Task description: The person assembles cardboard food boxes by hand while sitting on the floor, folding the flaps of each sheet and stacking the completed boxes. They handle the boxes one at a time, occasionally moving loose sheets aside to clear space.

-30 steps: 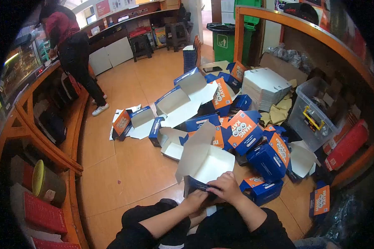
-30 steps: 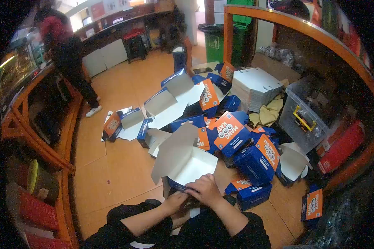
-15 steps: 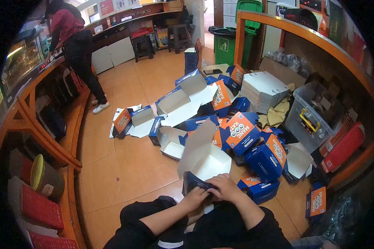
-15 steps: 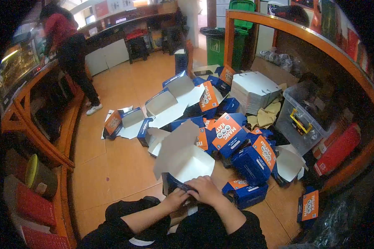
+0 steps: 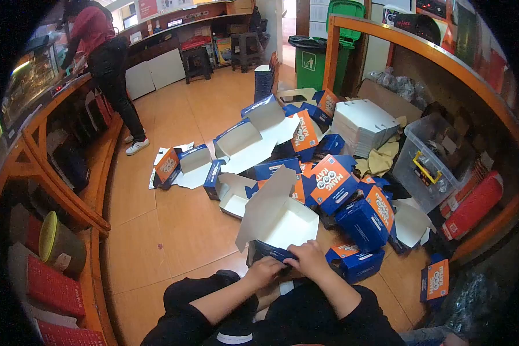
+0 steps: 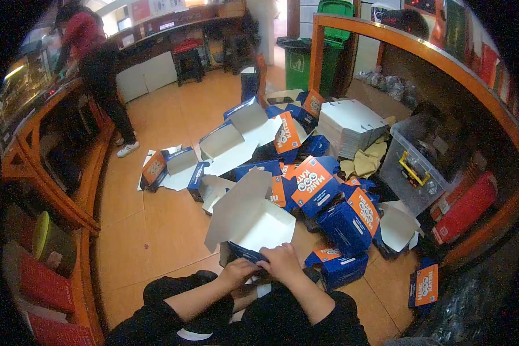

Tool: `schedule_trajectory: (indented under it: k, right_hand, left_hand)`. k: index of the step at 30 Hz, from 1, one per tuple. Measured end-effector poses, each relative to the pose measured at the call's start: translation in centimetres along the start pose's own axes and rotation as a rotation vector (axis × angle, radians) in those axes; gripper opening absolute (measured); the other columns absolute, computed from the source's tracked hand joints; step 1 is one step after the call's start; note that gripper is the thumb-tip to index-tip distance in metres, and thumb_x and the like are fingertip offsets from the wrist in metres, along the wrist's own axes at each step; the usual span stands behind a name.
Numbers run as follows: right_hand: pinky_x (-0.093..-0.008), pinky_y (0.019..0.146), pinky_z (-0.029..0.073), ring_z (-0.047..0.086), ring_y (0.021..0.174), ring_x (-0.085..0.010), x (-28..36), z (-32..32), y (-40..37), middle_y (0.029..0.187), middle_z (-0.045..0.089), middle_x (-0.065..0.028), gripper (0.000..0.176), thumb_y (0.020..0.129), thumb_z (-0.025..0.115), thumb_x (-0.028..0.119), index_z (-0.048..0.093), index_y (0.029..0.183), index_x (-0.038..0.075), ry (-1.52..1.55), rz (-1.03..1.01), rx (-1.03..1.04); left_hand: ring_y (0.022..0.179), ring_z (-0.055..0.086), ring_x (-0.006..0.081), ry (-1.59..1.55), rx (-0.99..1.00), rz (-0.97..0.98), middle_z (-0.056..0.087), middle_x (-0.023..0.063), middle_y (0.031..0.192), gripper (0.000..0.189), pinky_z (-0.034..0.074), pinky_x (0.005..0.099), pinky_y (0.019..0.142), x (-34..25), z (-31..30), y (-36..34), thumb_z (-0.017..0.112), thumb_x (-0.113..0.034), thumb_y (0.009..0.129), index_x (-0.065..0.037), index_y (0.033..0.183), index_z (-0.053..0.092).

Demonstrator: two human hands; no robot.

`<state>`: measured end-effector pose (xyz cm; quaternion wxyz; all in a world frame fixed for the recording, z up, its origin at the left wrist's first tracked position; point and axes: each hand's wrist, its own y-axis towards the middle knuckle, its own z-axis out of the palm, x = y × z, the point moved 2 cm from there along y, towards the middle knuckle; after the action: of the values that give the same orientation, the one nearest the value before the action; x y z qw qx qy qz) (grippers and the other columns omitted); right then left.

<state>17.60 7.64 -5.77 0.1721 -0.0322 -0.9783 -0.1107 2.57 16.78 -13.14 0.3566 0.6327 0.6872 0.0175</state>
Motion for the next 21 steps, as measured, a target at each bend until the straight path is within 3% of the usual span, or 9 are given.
schedule_trajectory:
  k: [2, 5, 11, 14, 21]
  right_hand:
    - [-0.044, 0.083, 0.038, 0.059, 0.084, -0.0289, 0.3, -0.1, -0.1, 0.082, 0.063, -0.0095, 0.029, 0.074, 0.07, 0.026, 0.06, 0.099, 0.013, -0.034, -0.097, 0.015]
    - [-0.0506, 0.09, 0.035, 0.059, 0.085, -0.0262, 0.5, -0.2, -0.4, 0.084, 0.063, -0.0057, 0.027, 0.075, 0.066, 0.02, 0.058, 0.101, 0.014, 0.058, -0.08, -0.011]
    - [-0.0559, 0.095, 0.03, 0.058, 0.088, -0.0257, 1.7, 0.9, -0.6, 0.085, 0.063, -0.0043, 0.027, 0.076, 0.062, 0.014, 0.057, 0.102, 0.016, -0.039, 0.023, -0.098]
    - [-0.0556, 0.096, 0.031, 0.058, 0.086, -0.0269, 2.0, 1.6, -0.5, 0.084, 0.063, -0.006, 0.025, 0.073, 0.063, 0.013, 0.057, 0.098, 0.014, -0.156, 0.048, -0.032]
    - [-0.0589, 0.099, 0.027, 0.059, 0.093, -0.0326, 2.2, 1.6, -0.2, 0.088, 0.063, -0.0147, 0.023, 0.08, 0.049, 0.012, 0.053, 0.103, 0.011, -0.151, 0.084, 0.21]
  left_hand:
    - [0.087, 0.061, 0.0252, 0.035, 0.017, -0.004, 0.064, 0.0063, 0.091, 0.031, 0.05, 0.0342, 0.076, 0.1, -0.2, 0.0, 0.066, -0.008, 0.066, -0.01, 0.097, 0.063]
    - [0.085, 0.06, 0.0257, -0.017, -0.037, -0.032, 0.063, 0.0066, 0.09, 0.03, 0.05, 0.0346, 0.076, -0.3, -0.8, 0.1, 0.064, -0.007, 0.067, -0.01, 0.096, 0.064]
    - [0.084, 0.06, 0.027, -0.087, -0.036, -0.039, 0.064, 0.0085, 0.088, 0.029, 0.048, 0.0356, 0.076, 0.2, -0.4, 0.3, 0.065, -0.003, 0.067, -0.008, 0.096, 0.065]
    - [0.083, 0.059, 0.0278, -0.083, 0.002, -0.077, 0.064, 0.0091, 0.089, 0.03, 0.048, 0.0363, 0.076, 0.3, -0.3, 0.1, 0.065, -0.003, 0.067, -0.008, 0.096, 0.065]
    - [0.081, 0.058, 0.0305, -0.051, -0.004, -0.043, 0.061, 0.0111, 0.085, 0.018, 0.048, 0.0378, 0.074, -0.1, -0.7, 0.4, 0.059, -0.007, 0.073, -0.008, 0.091, 0.063]
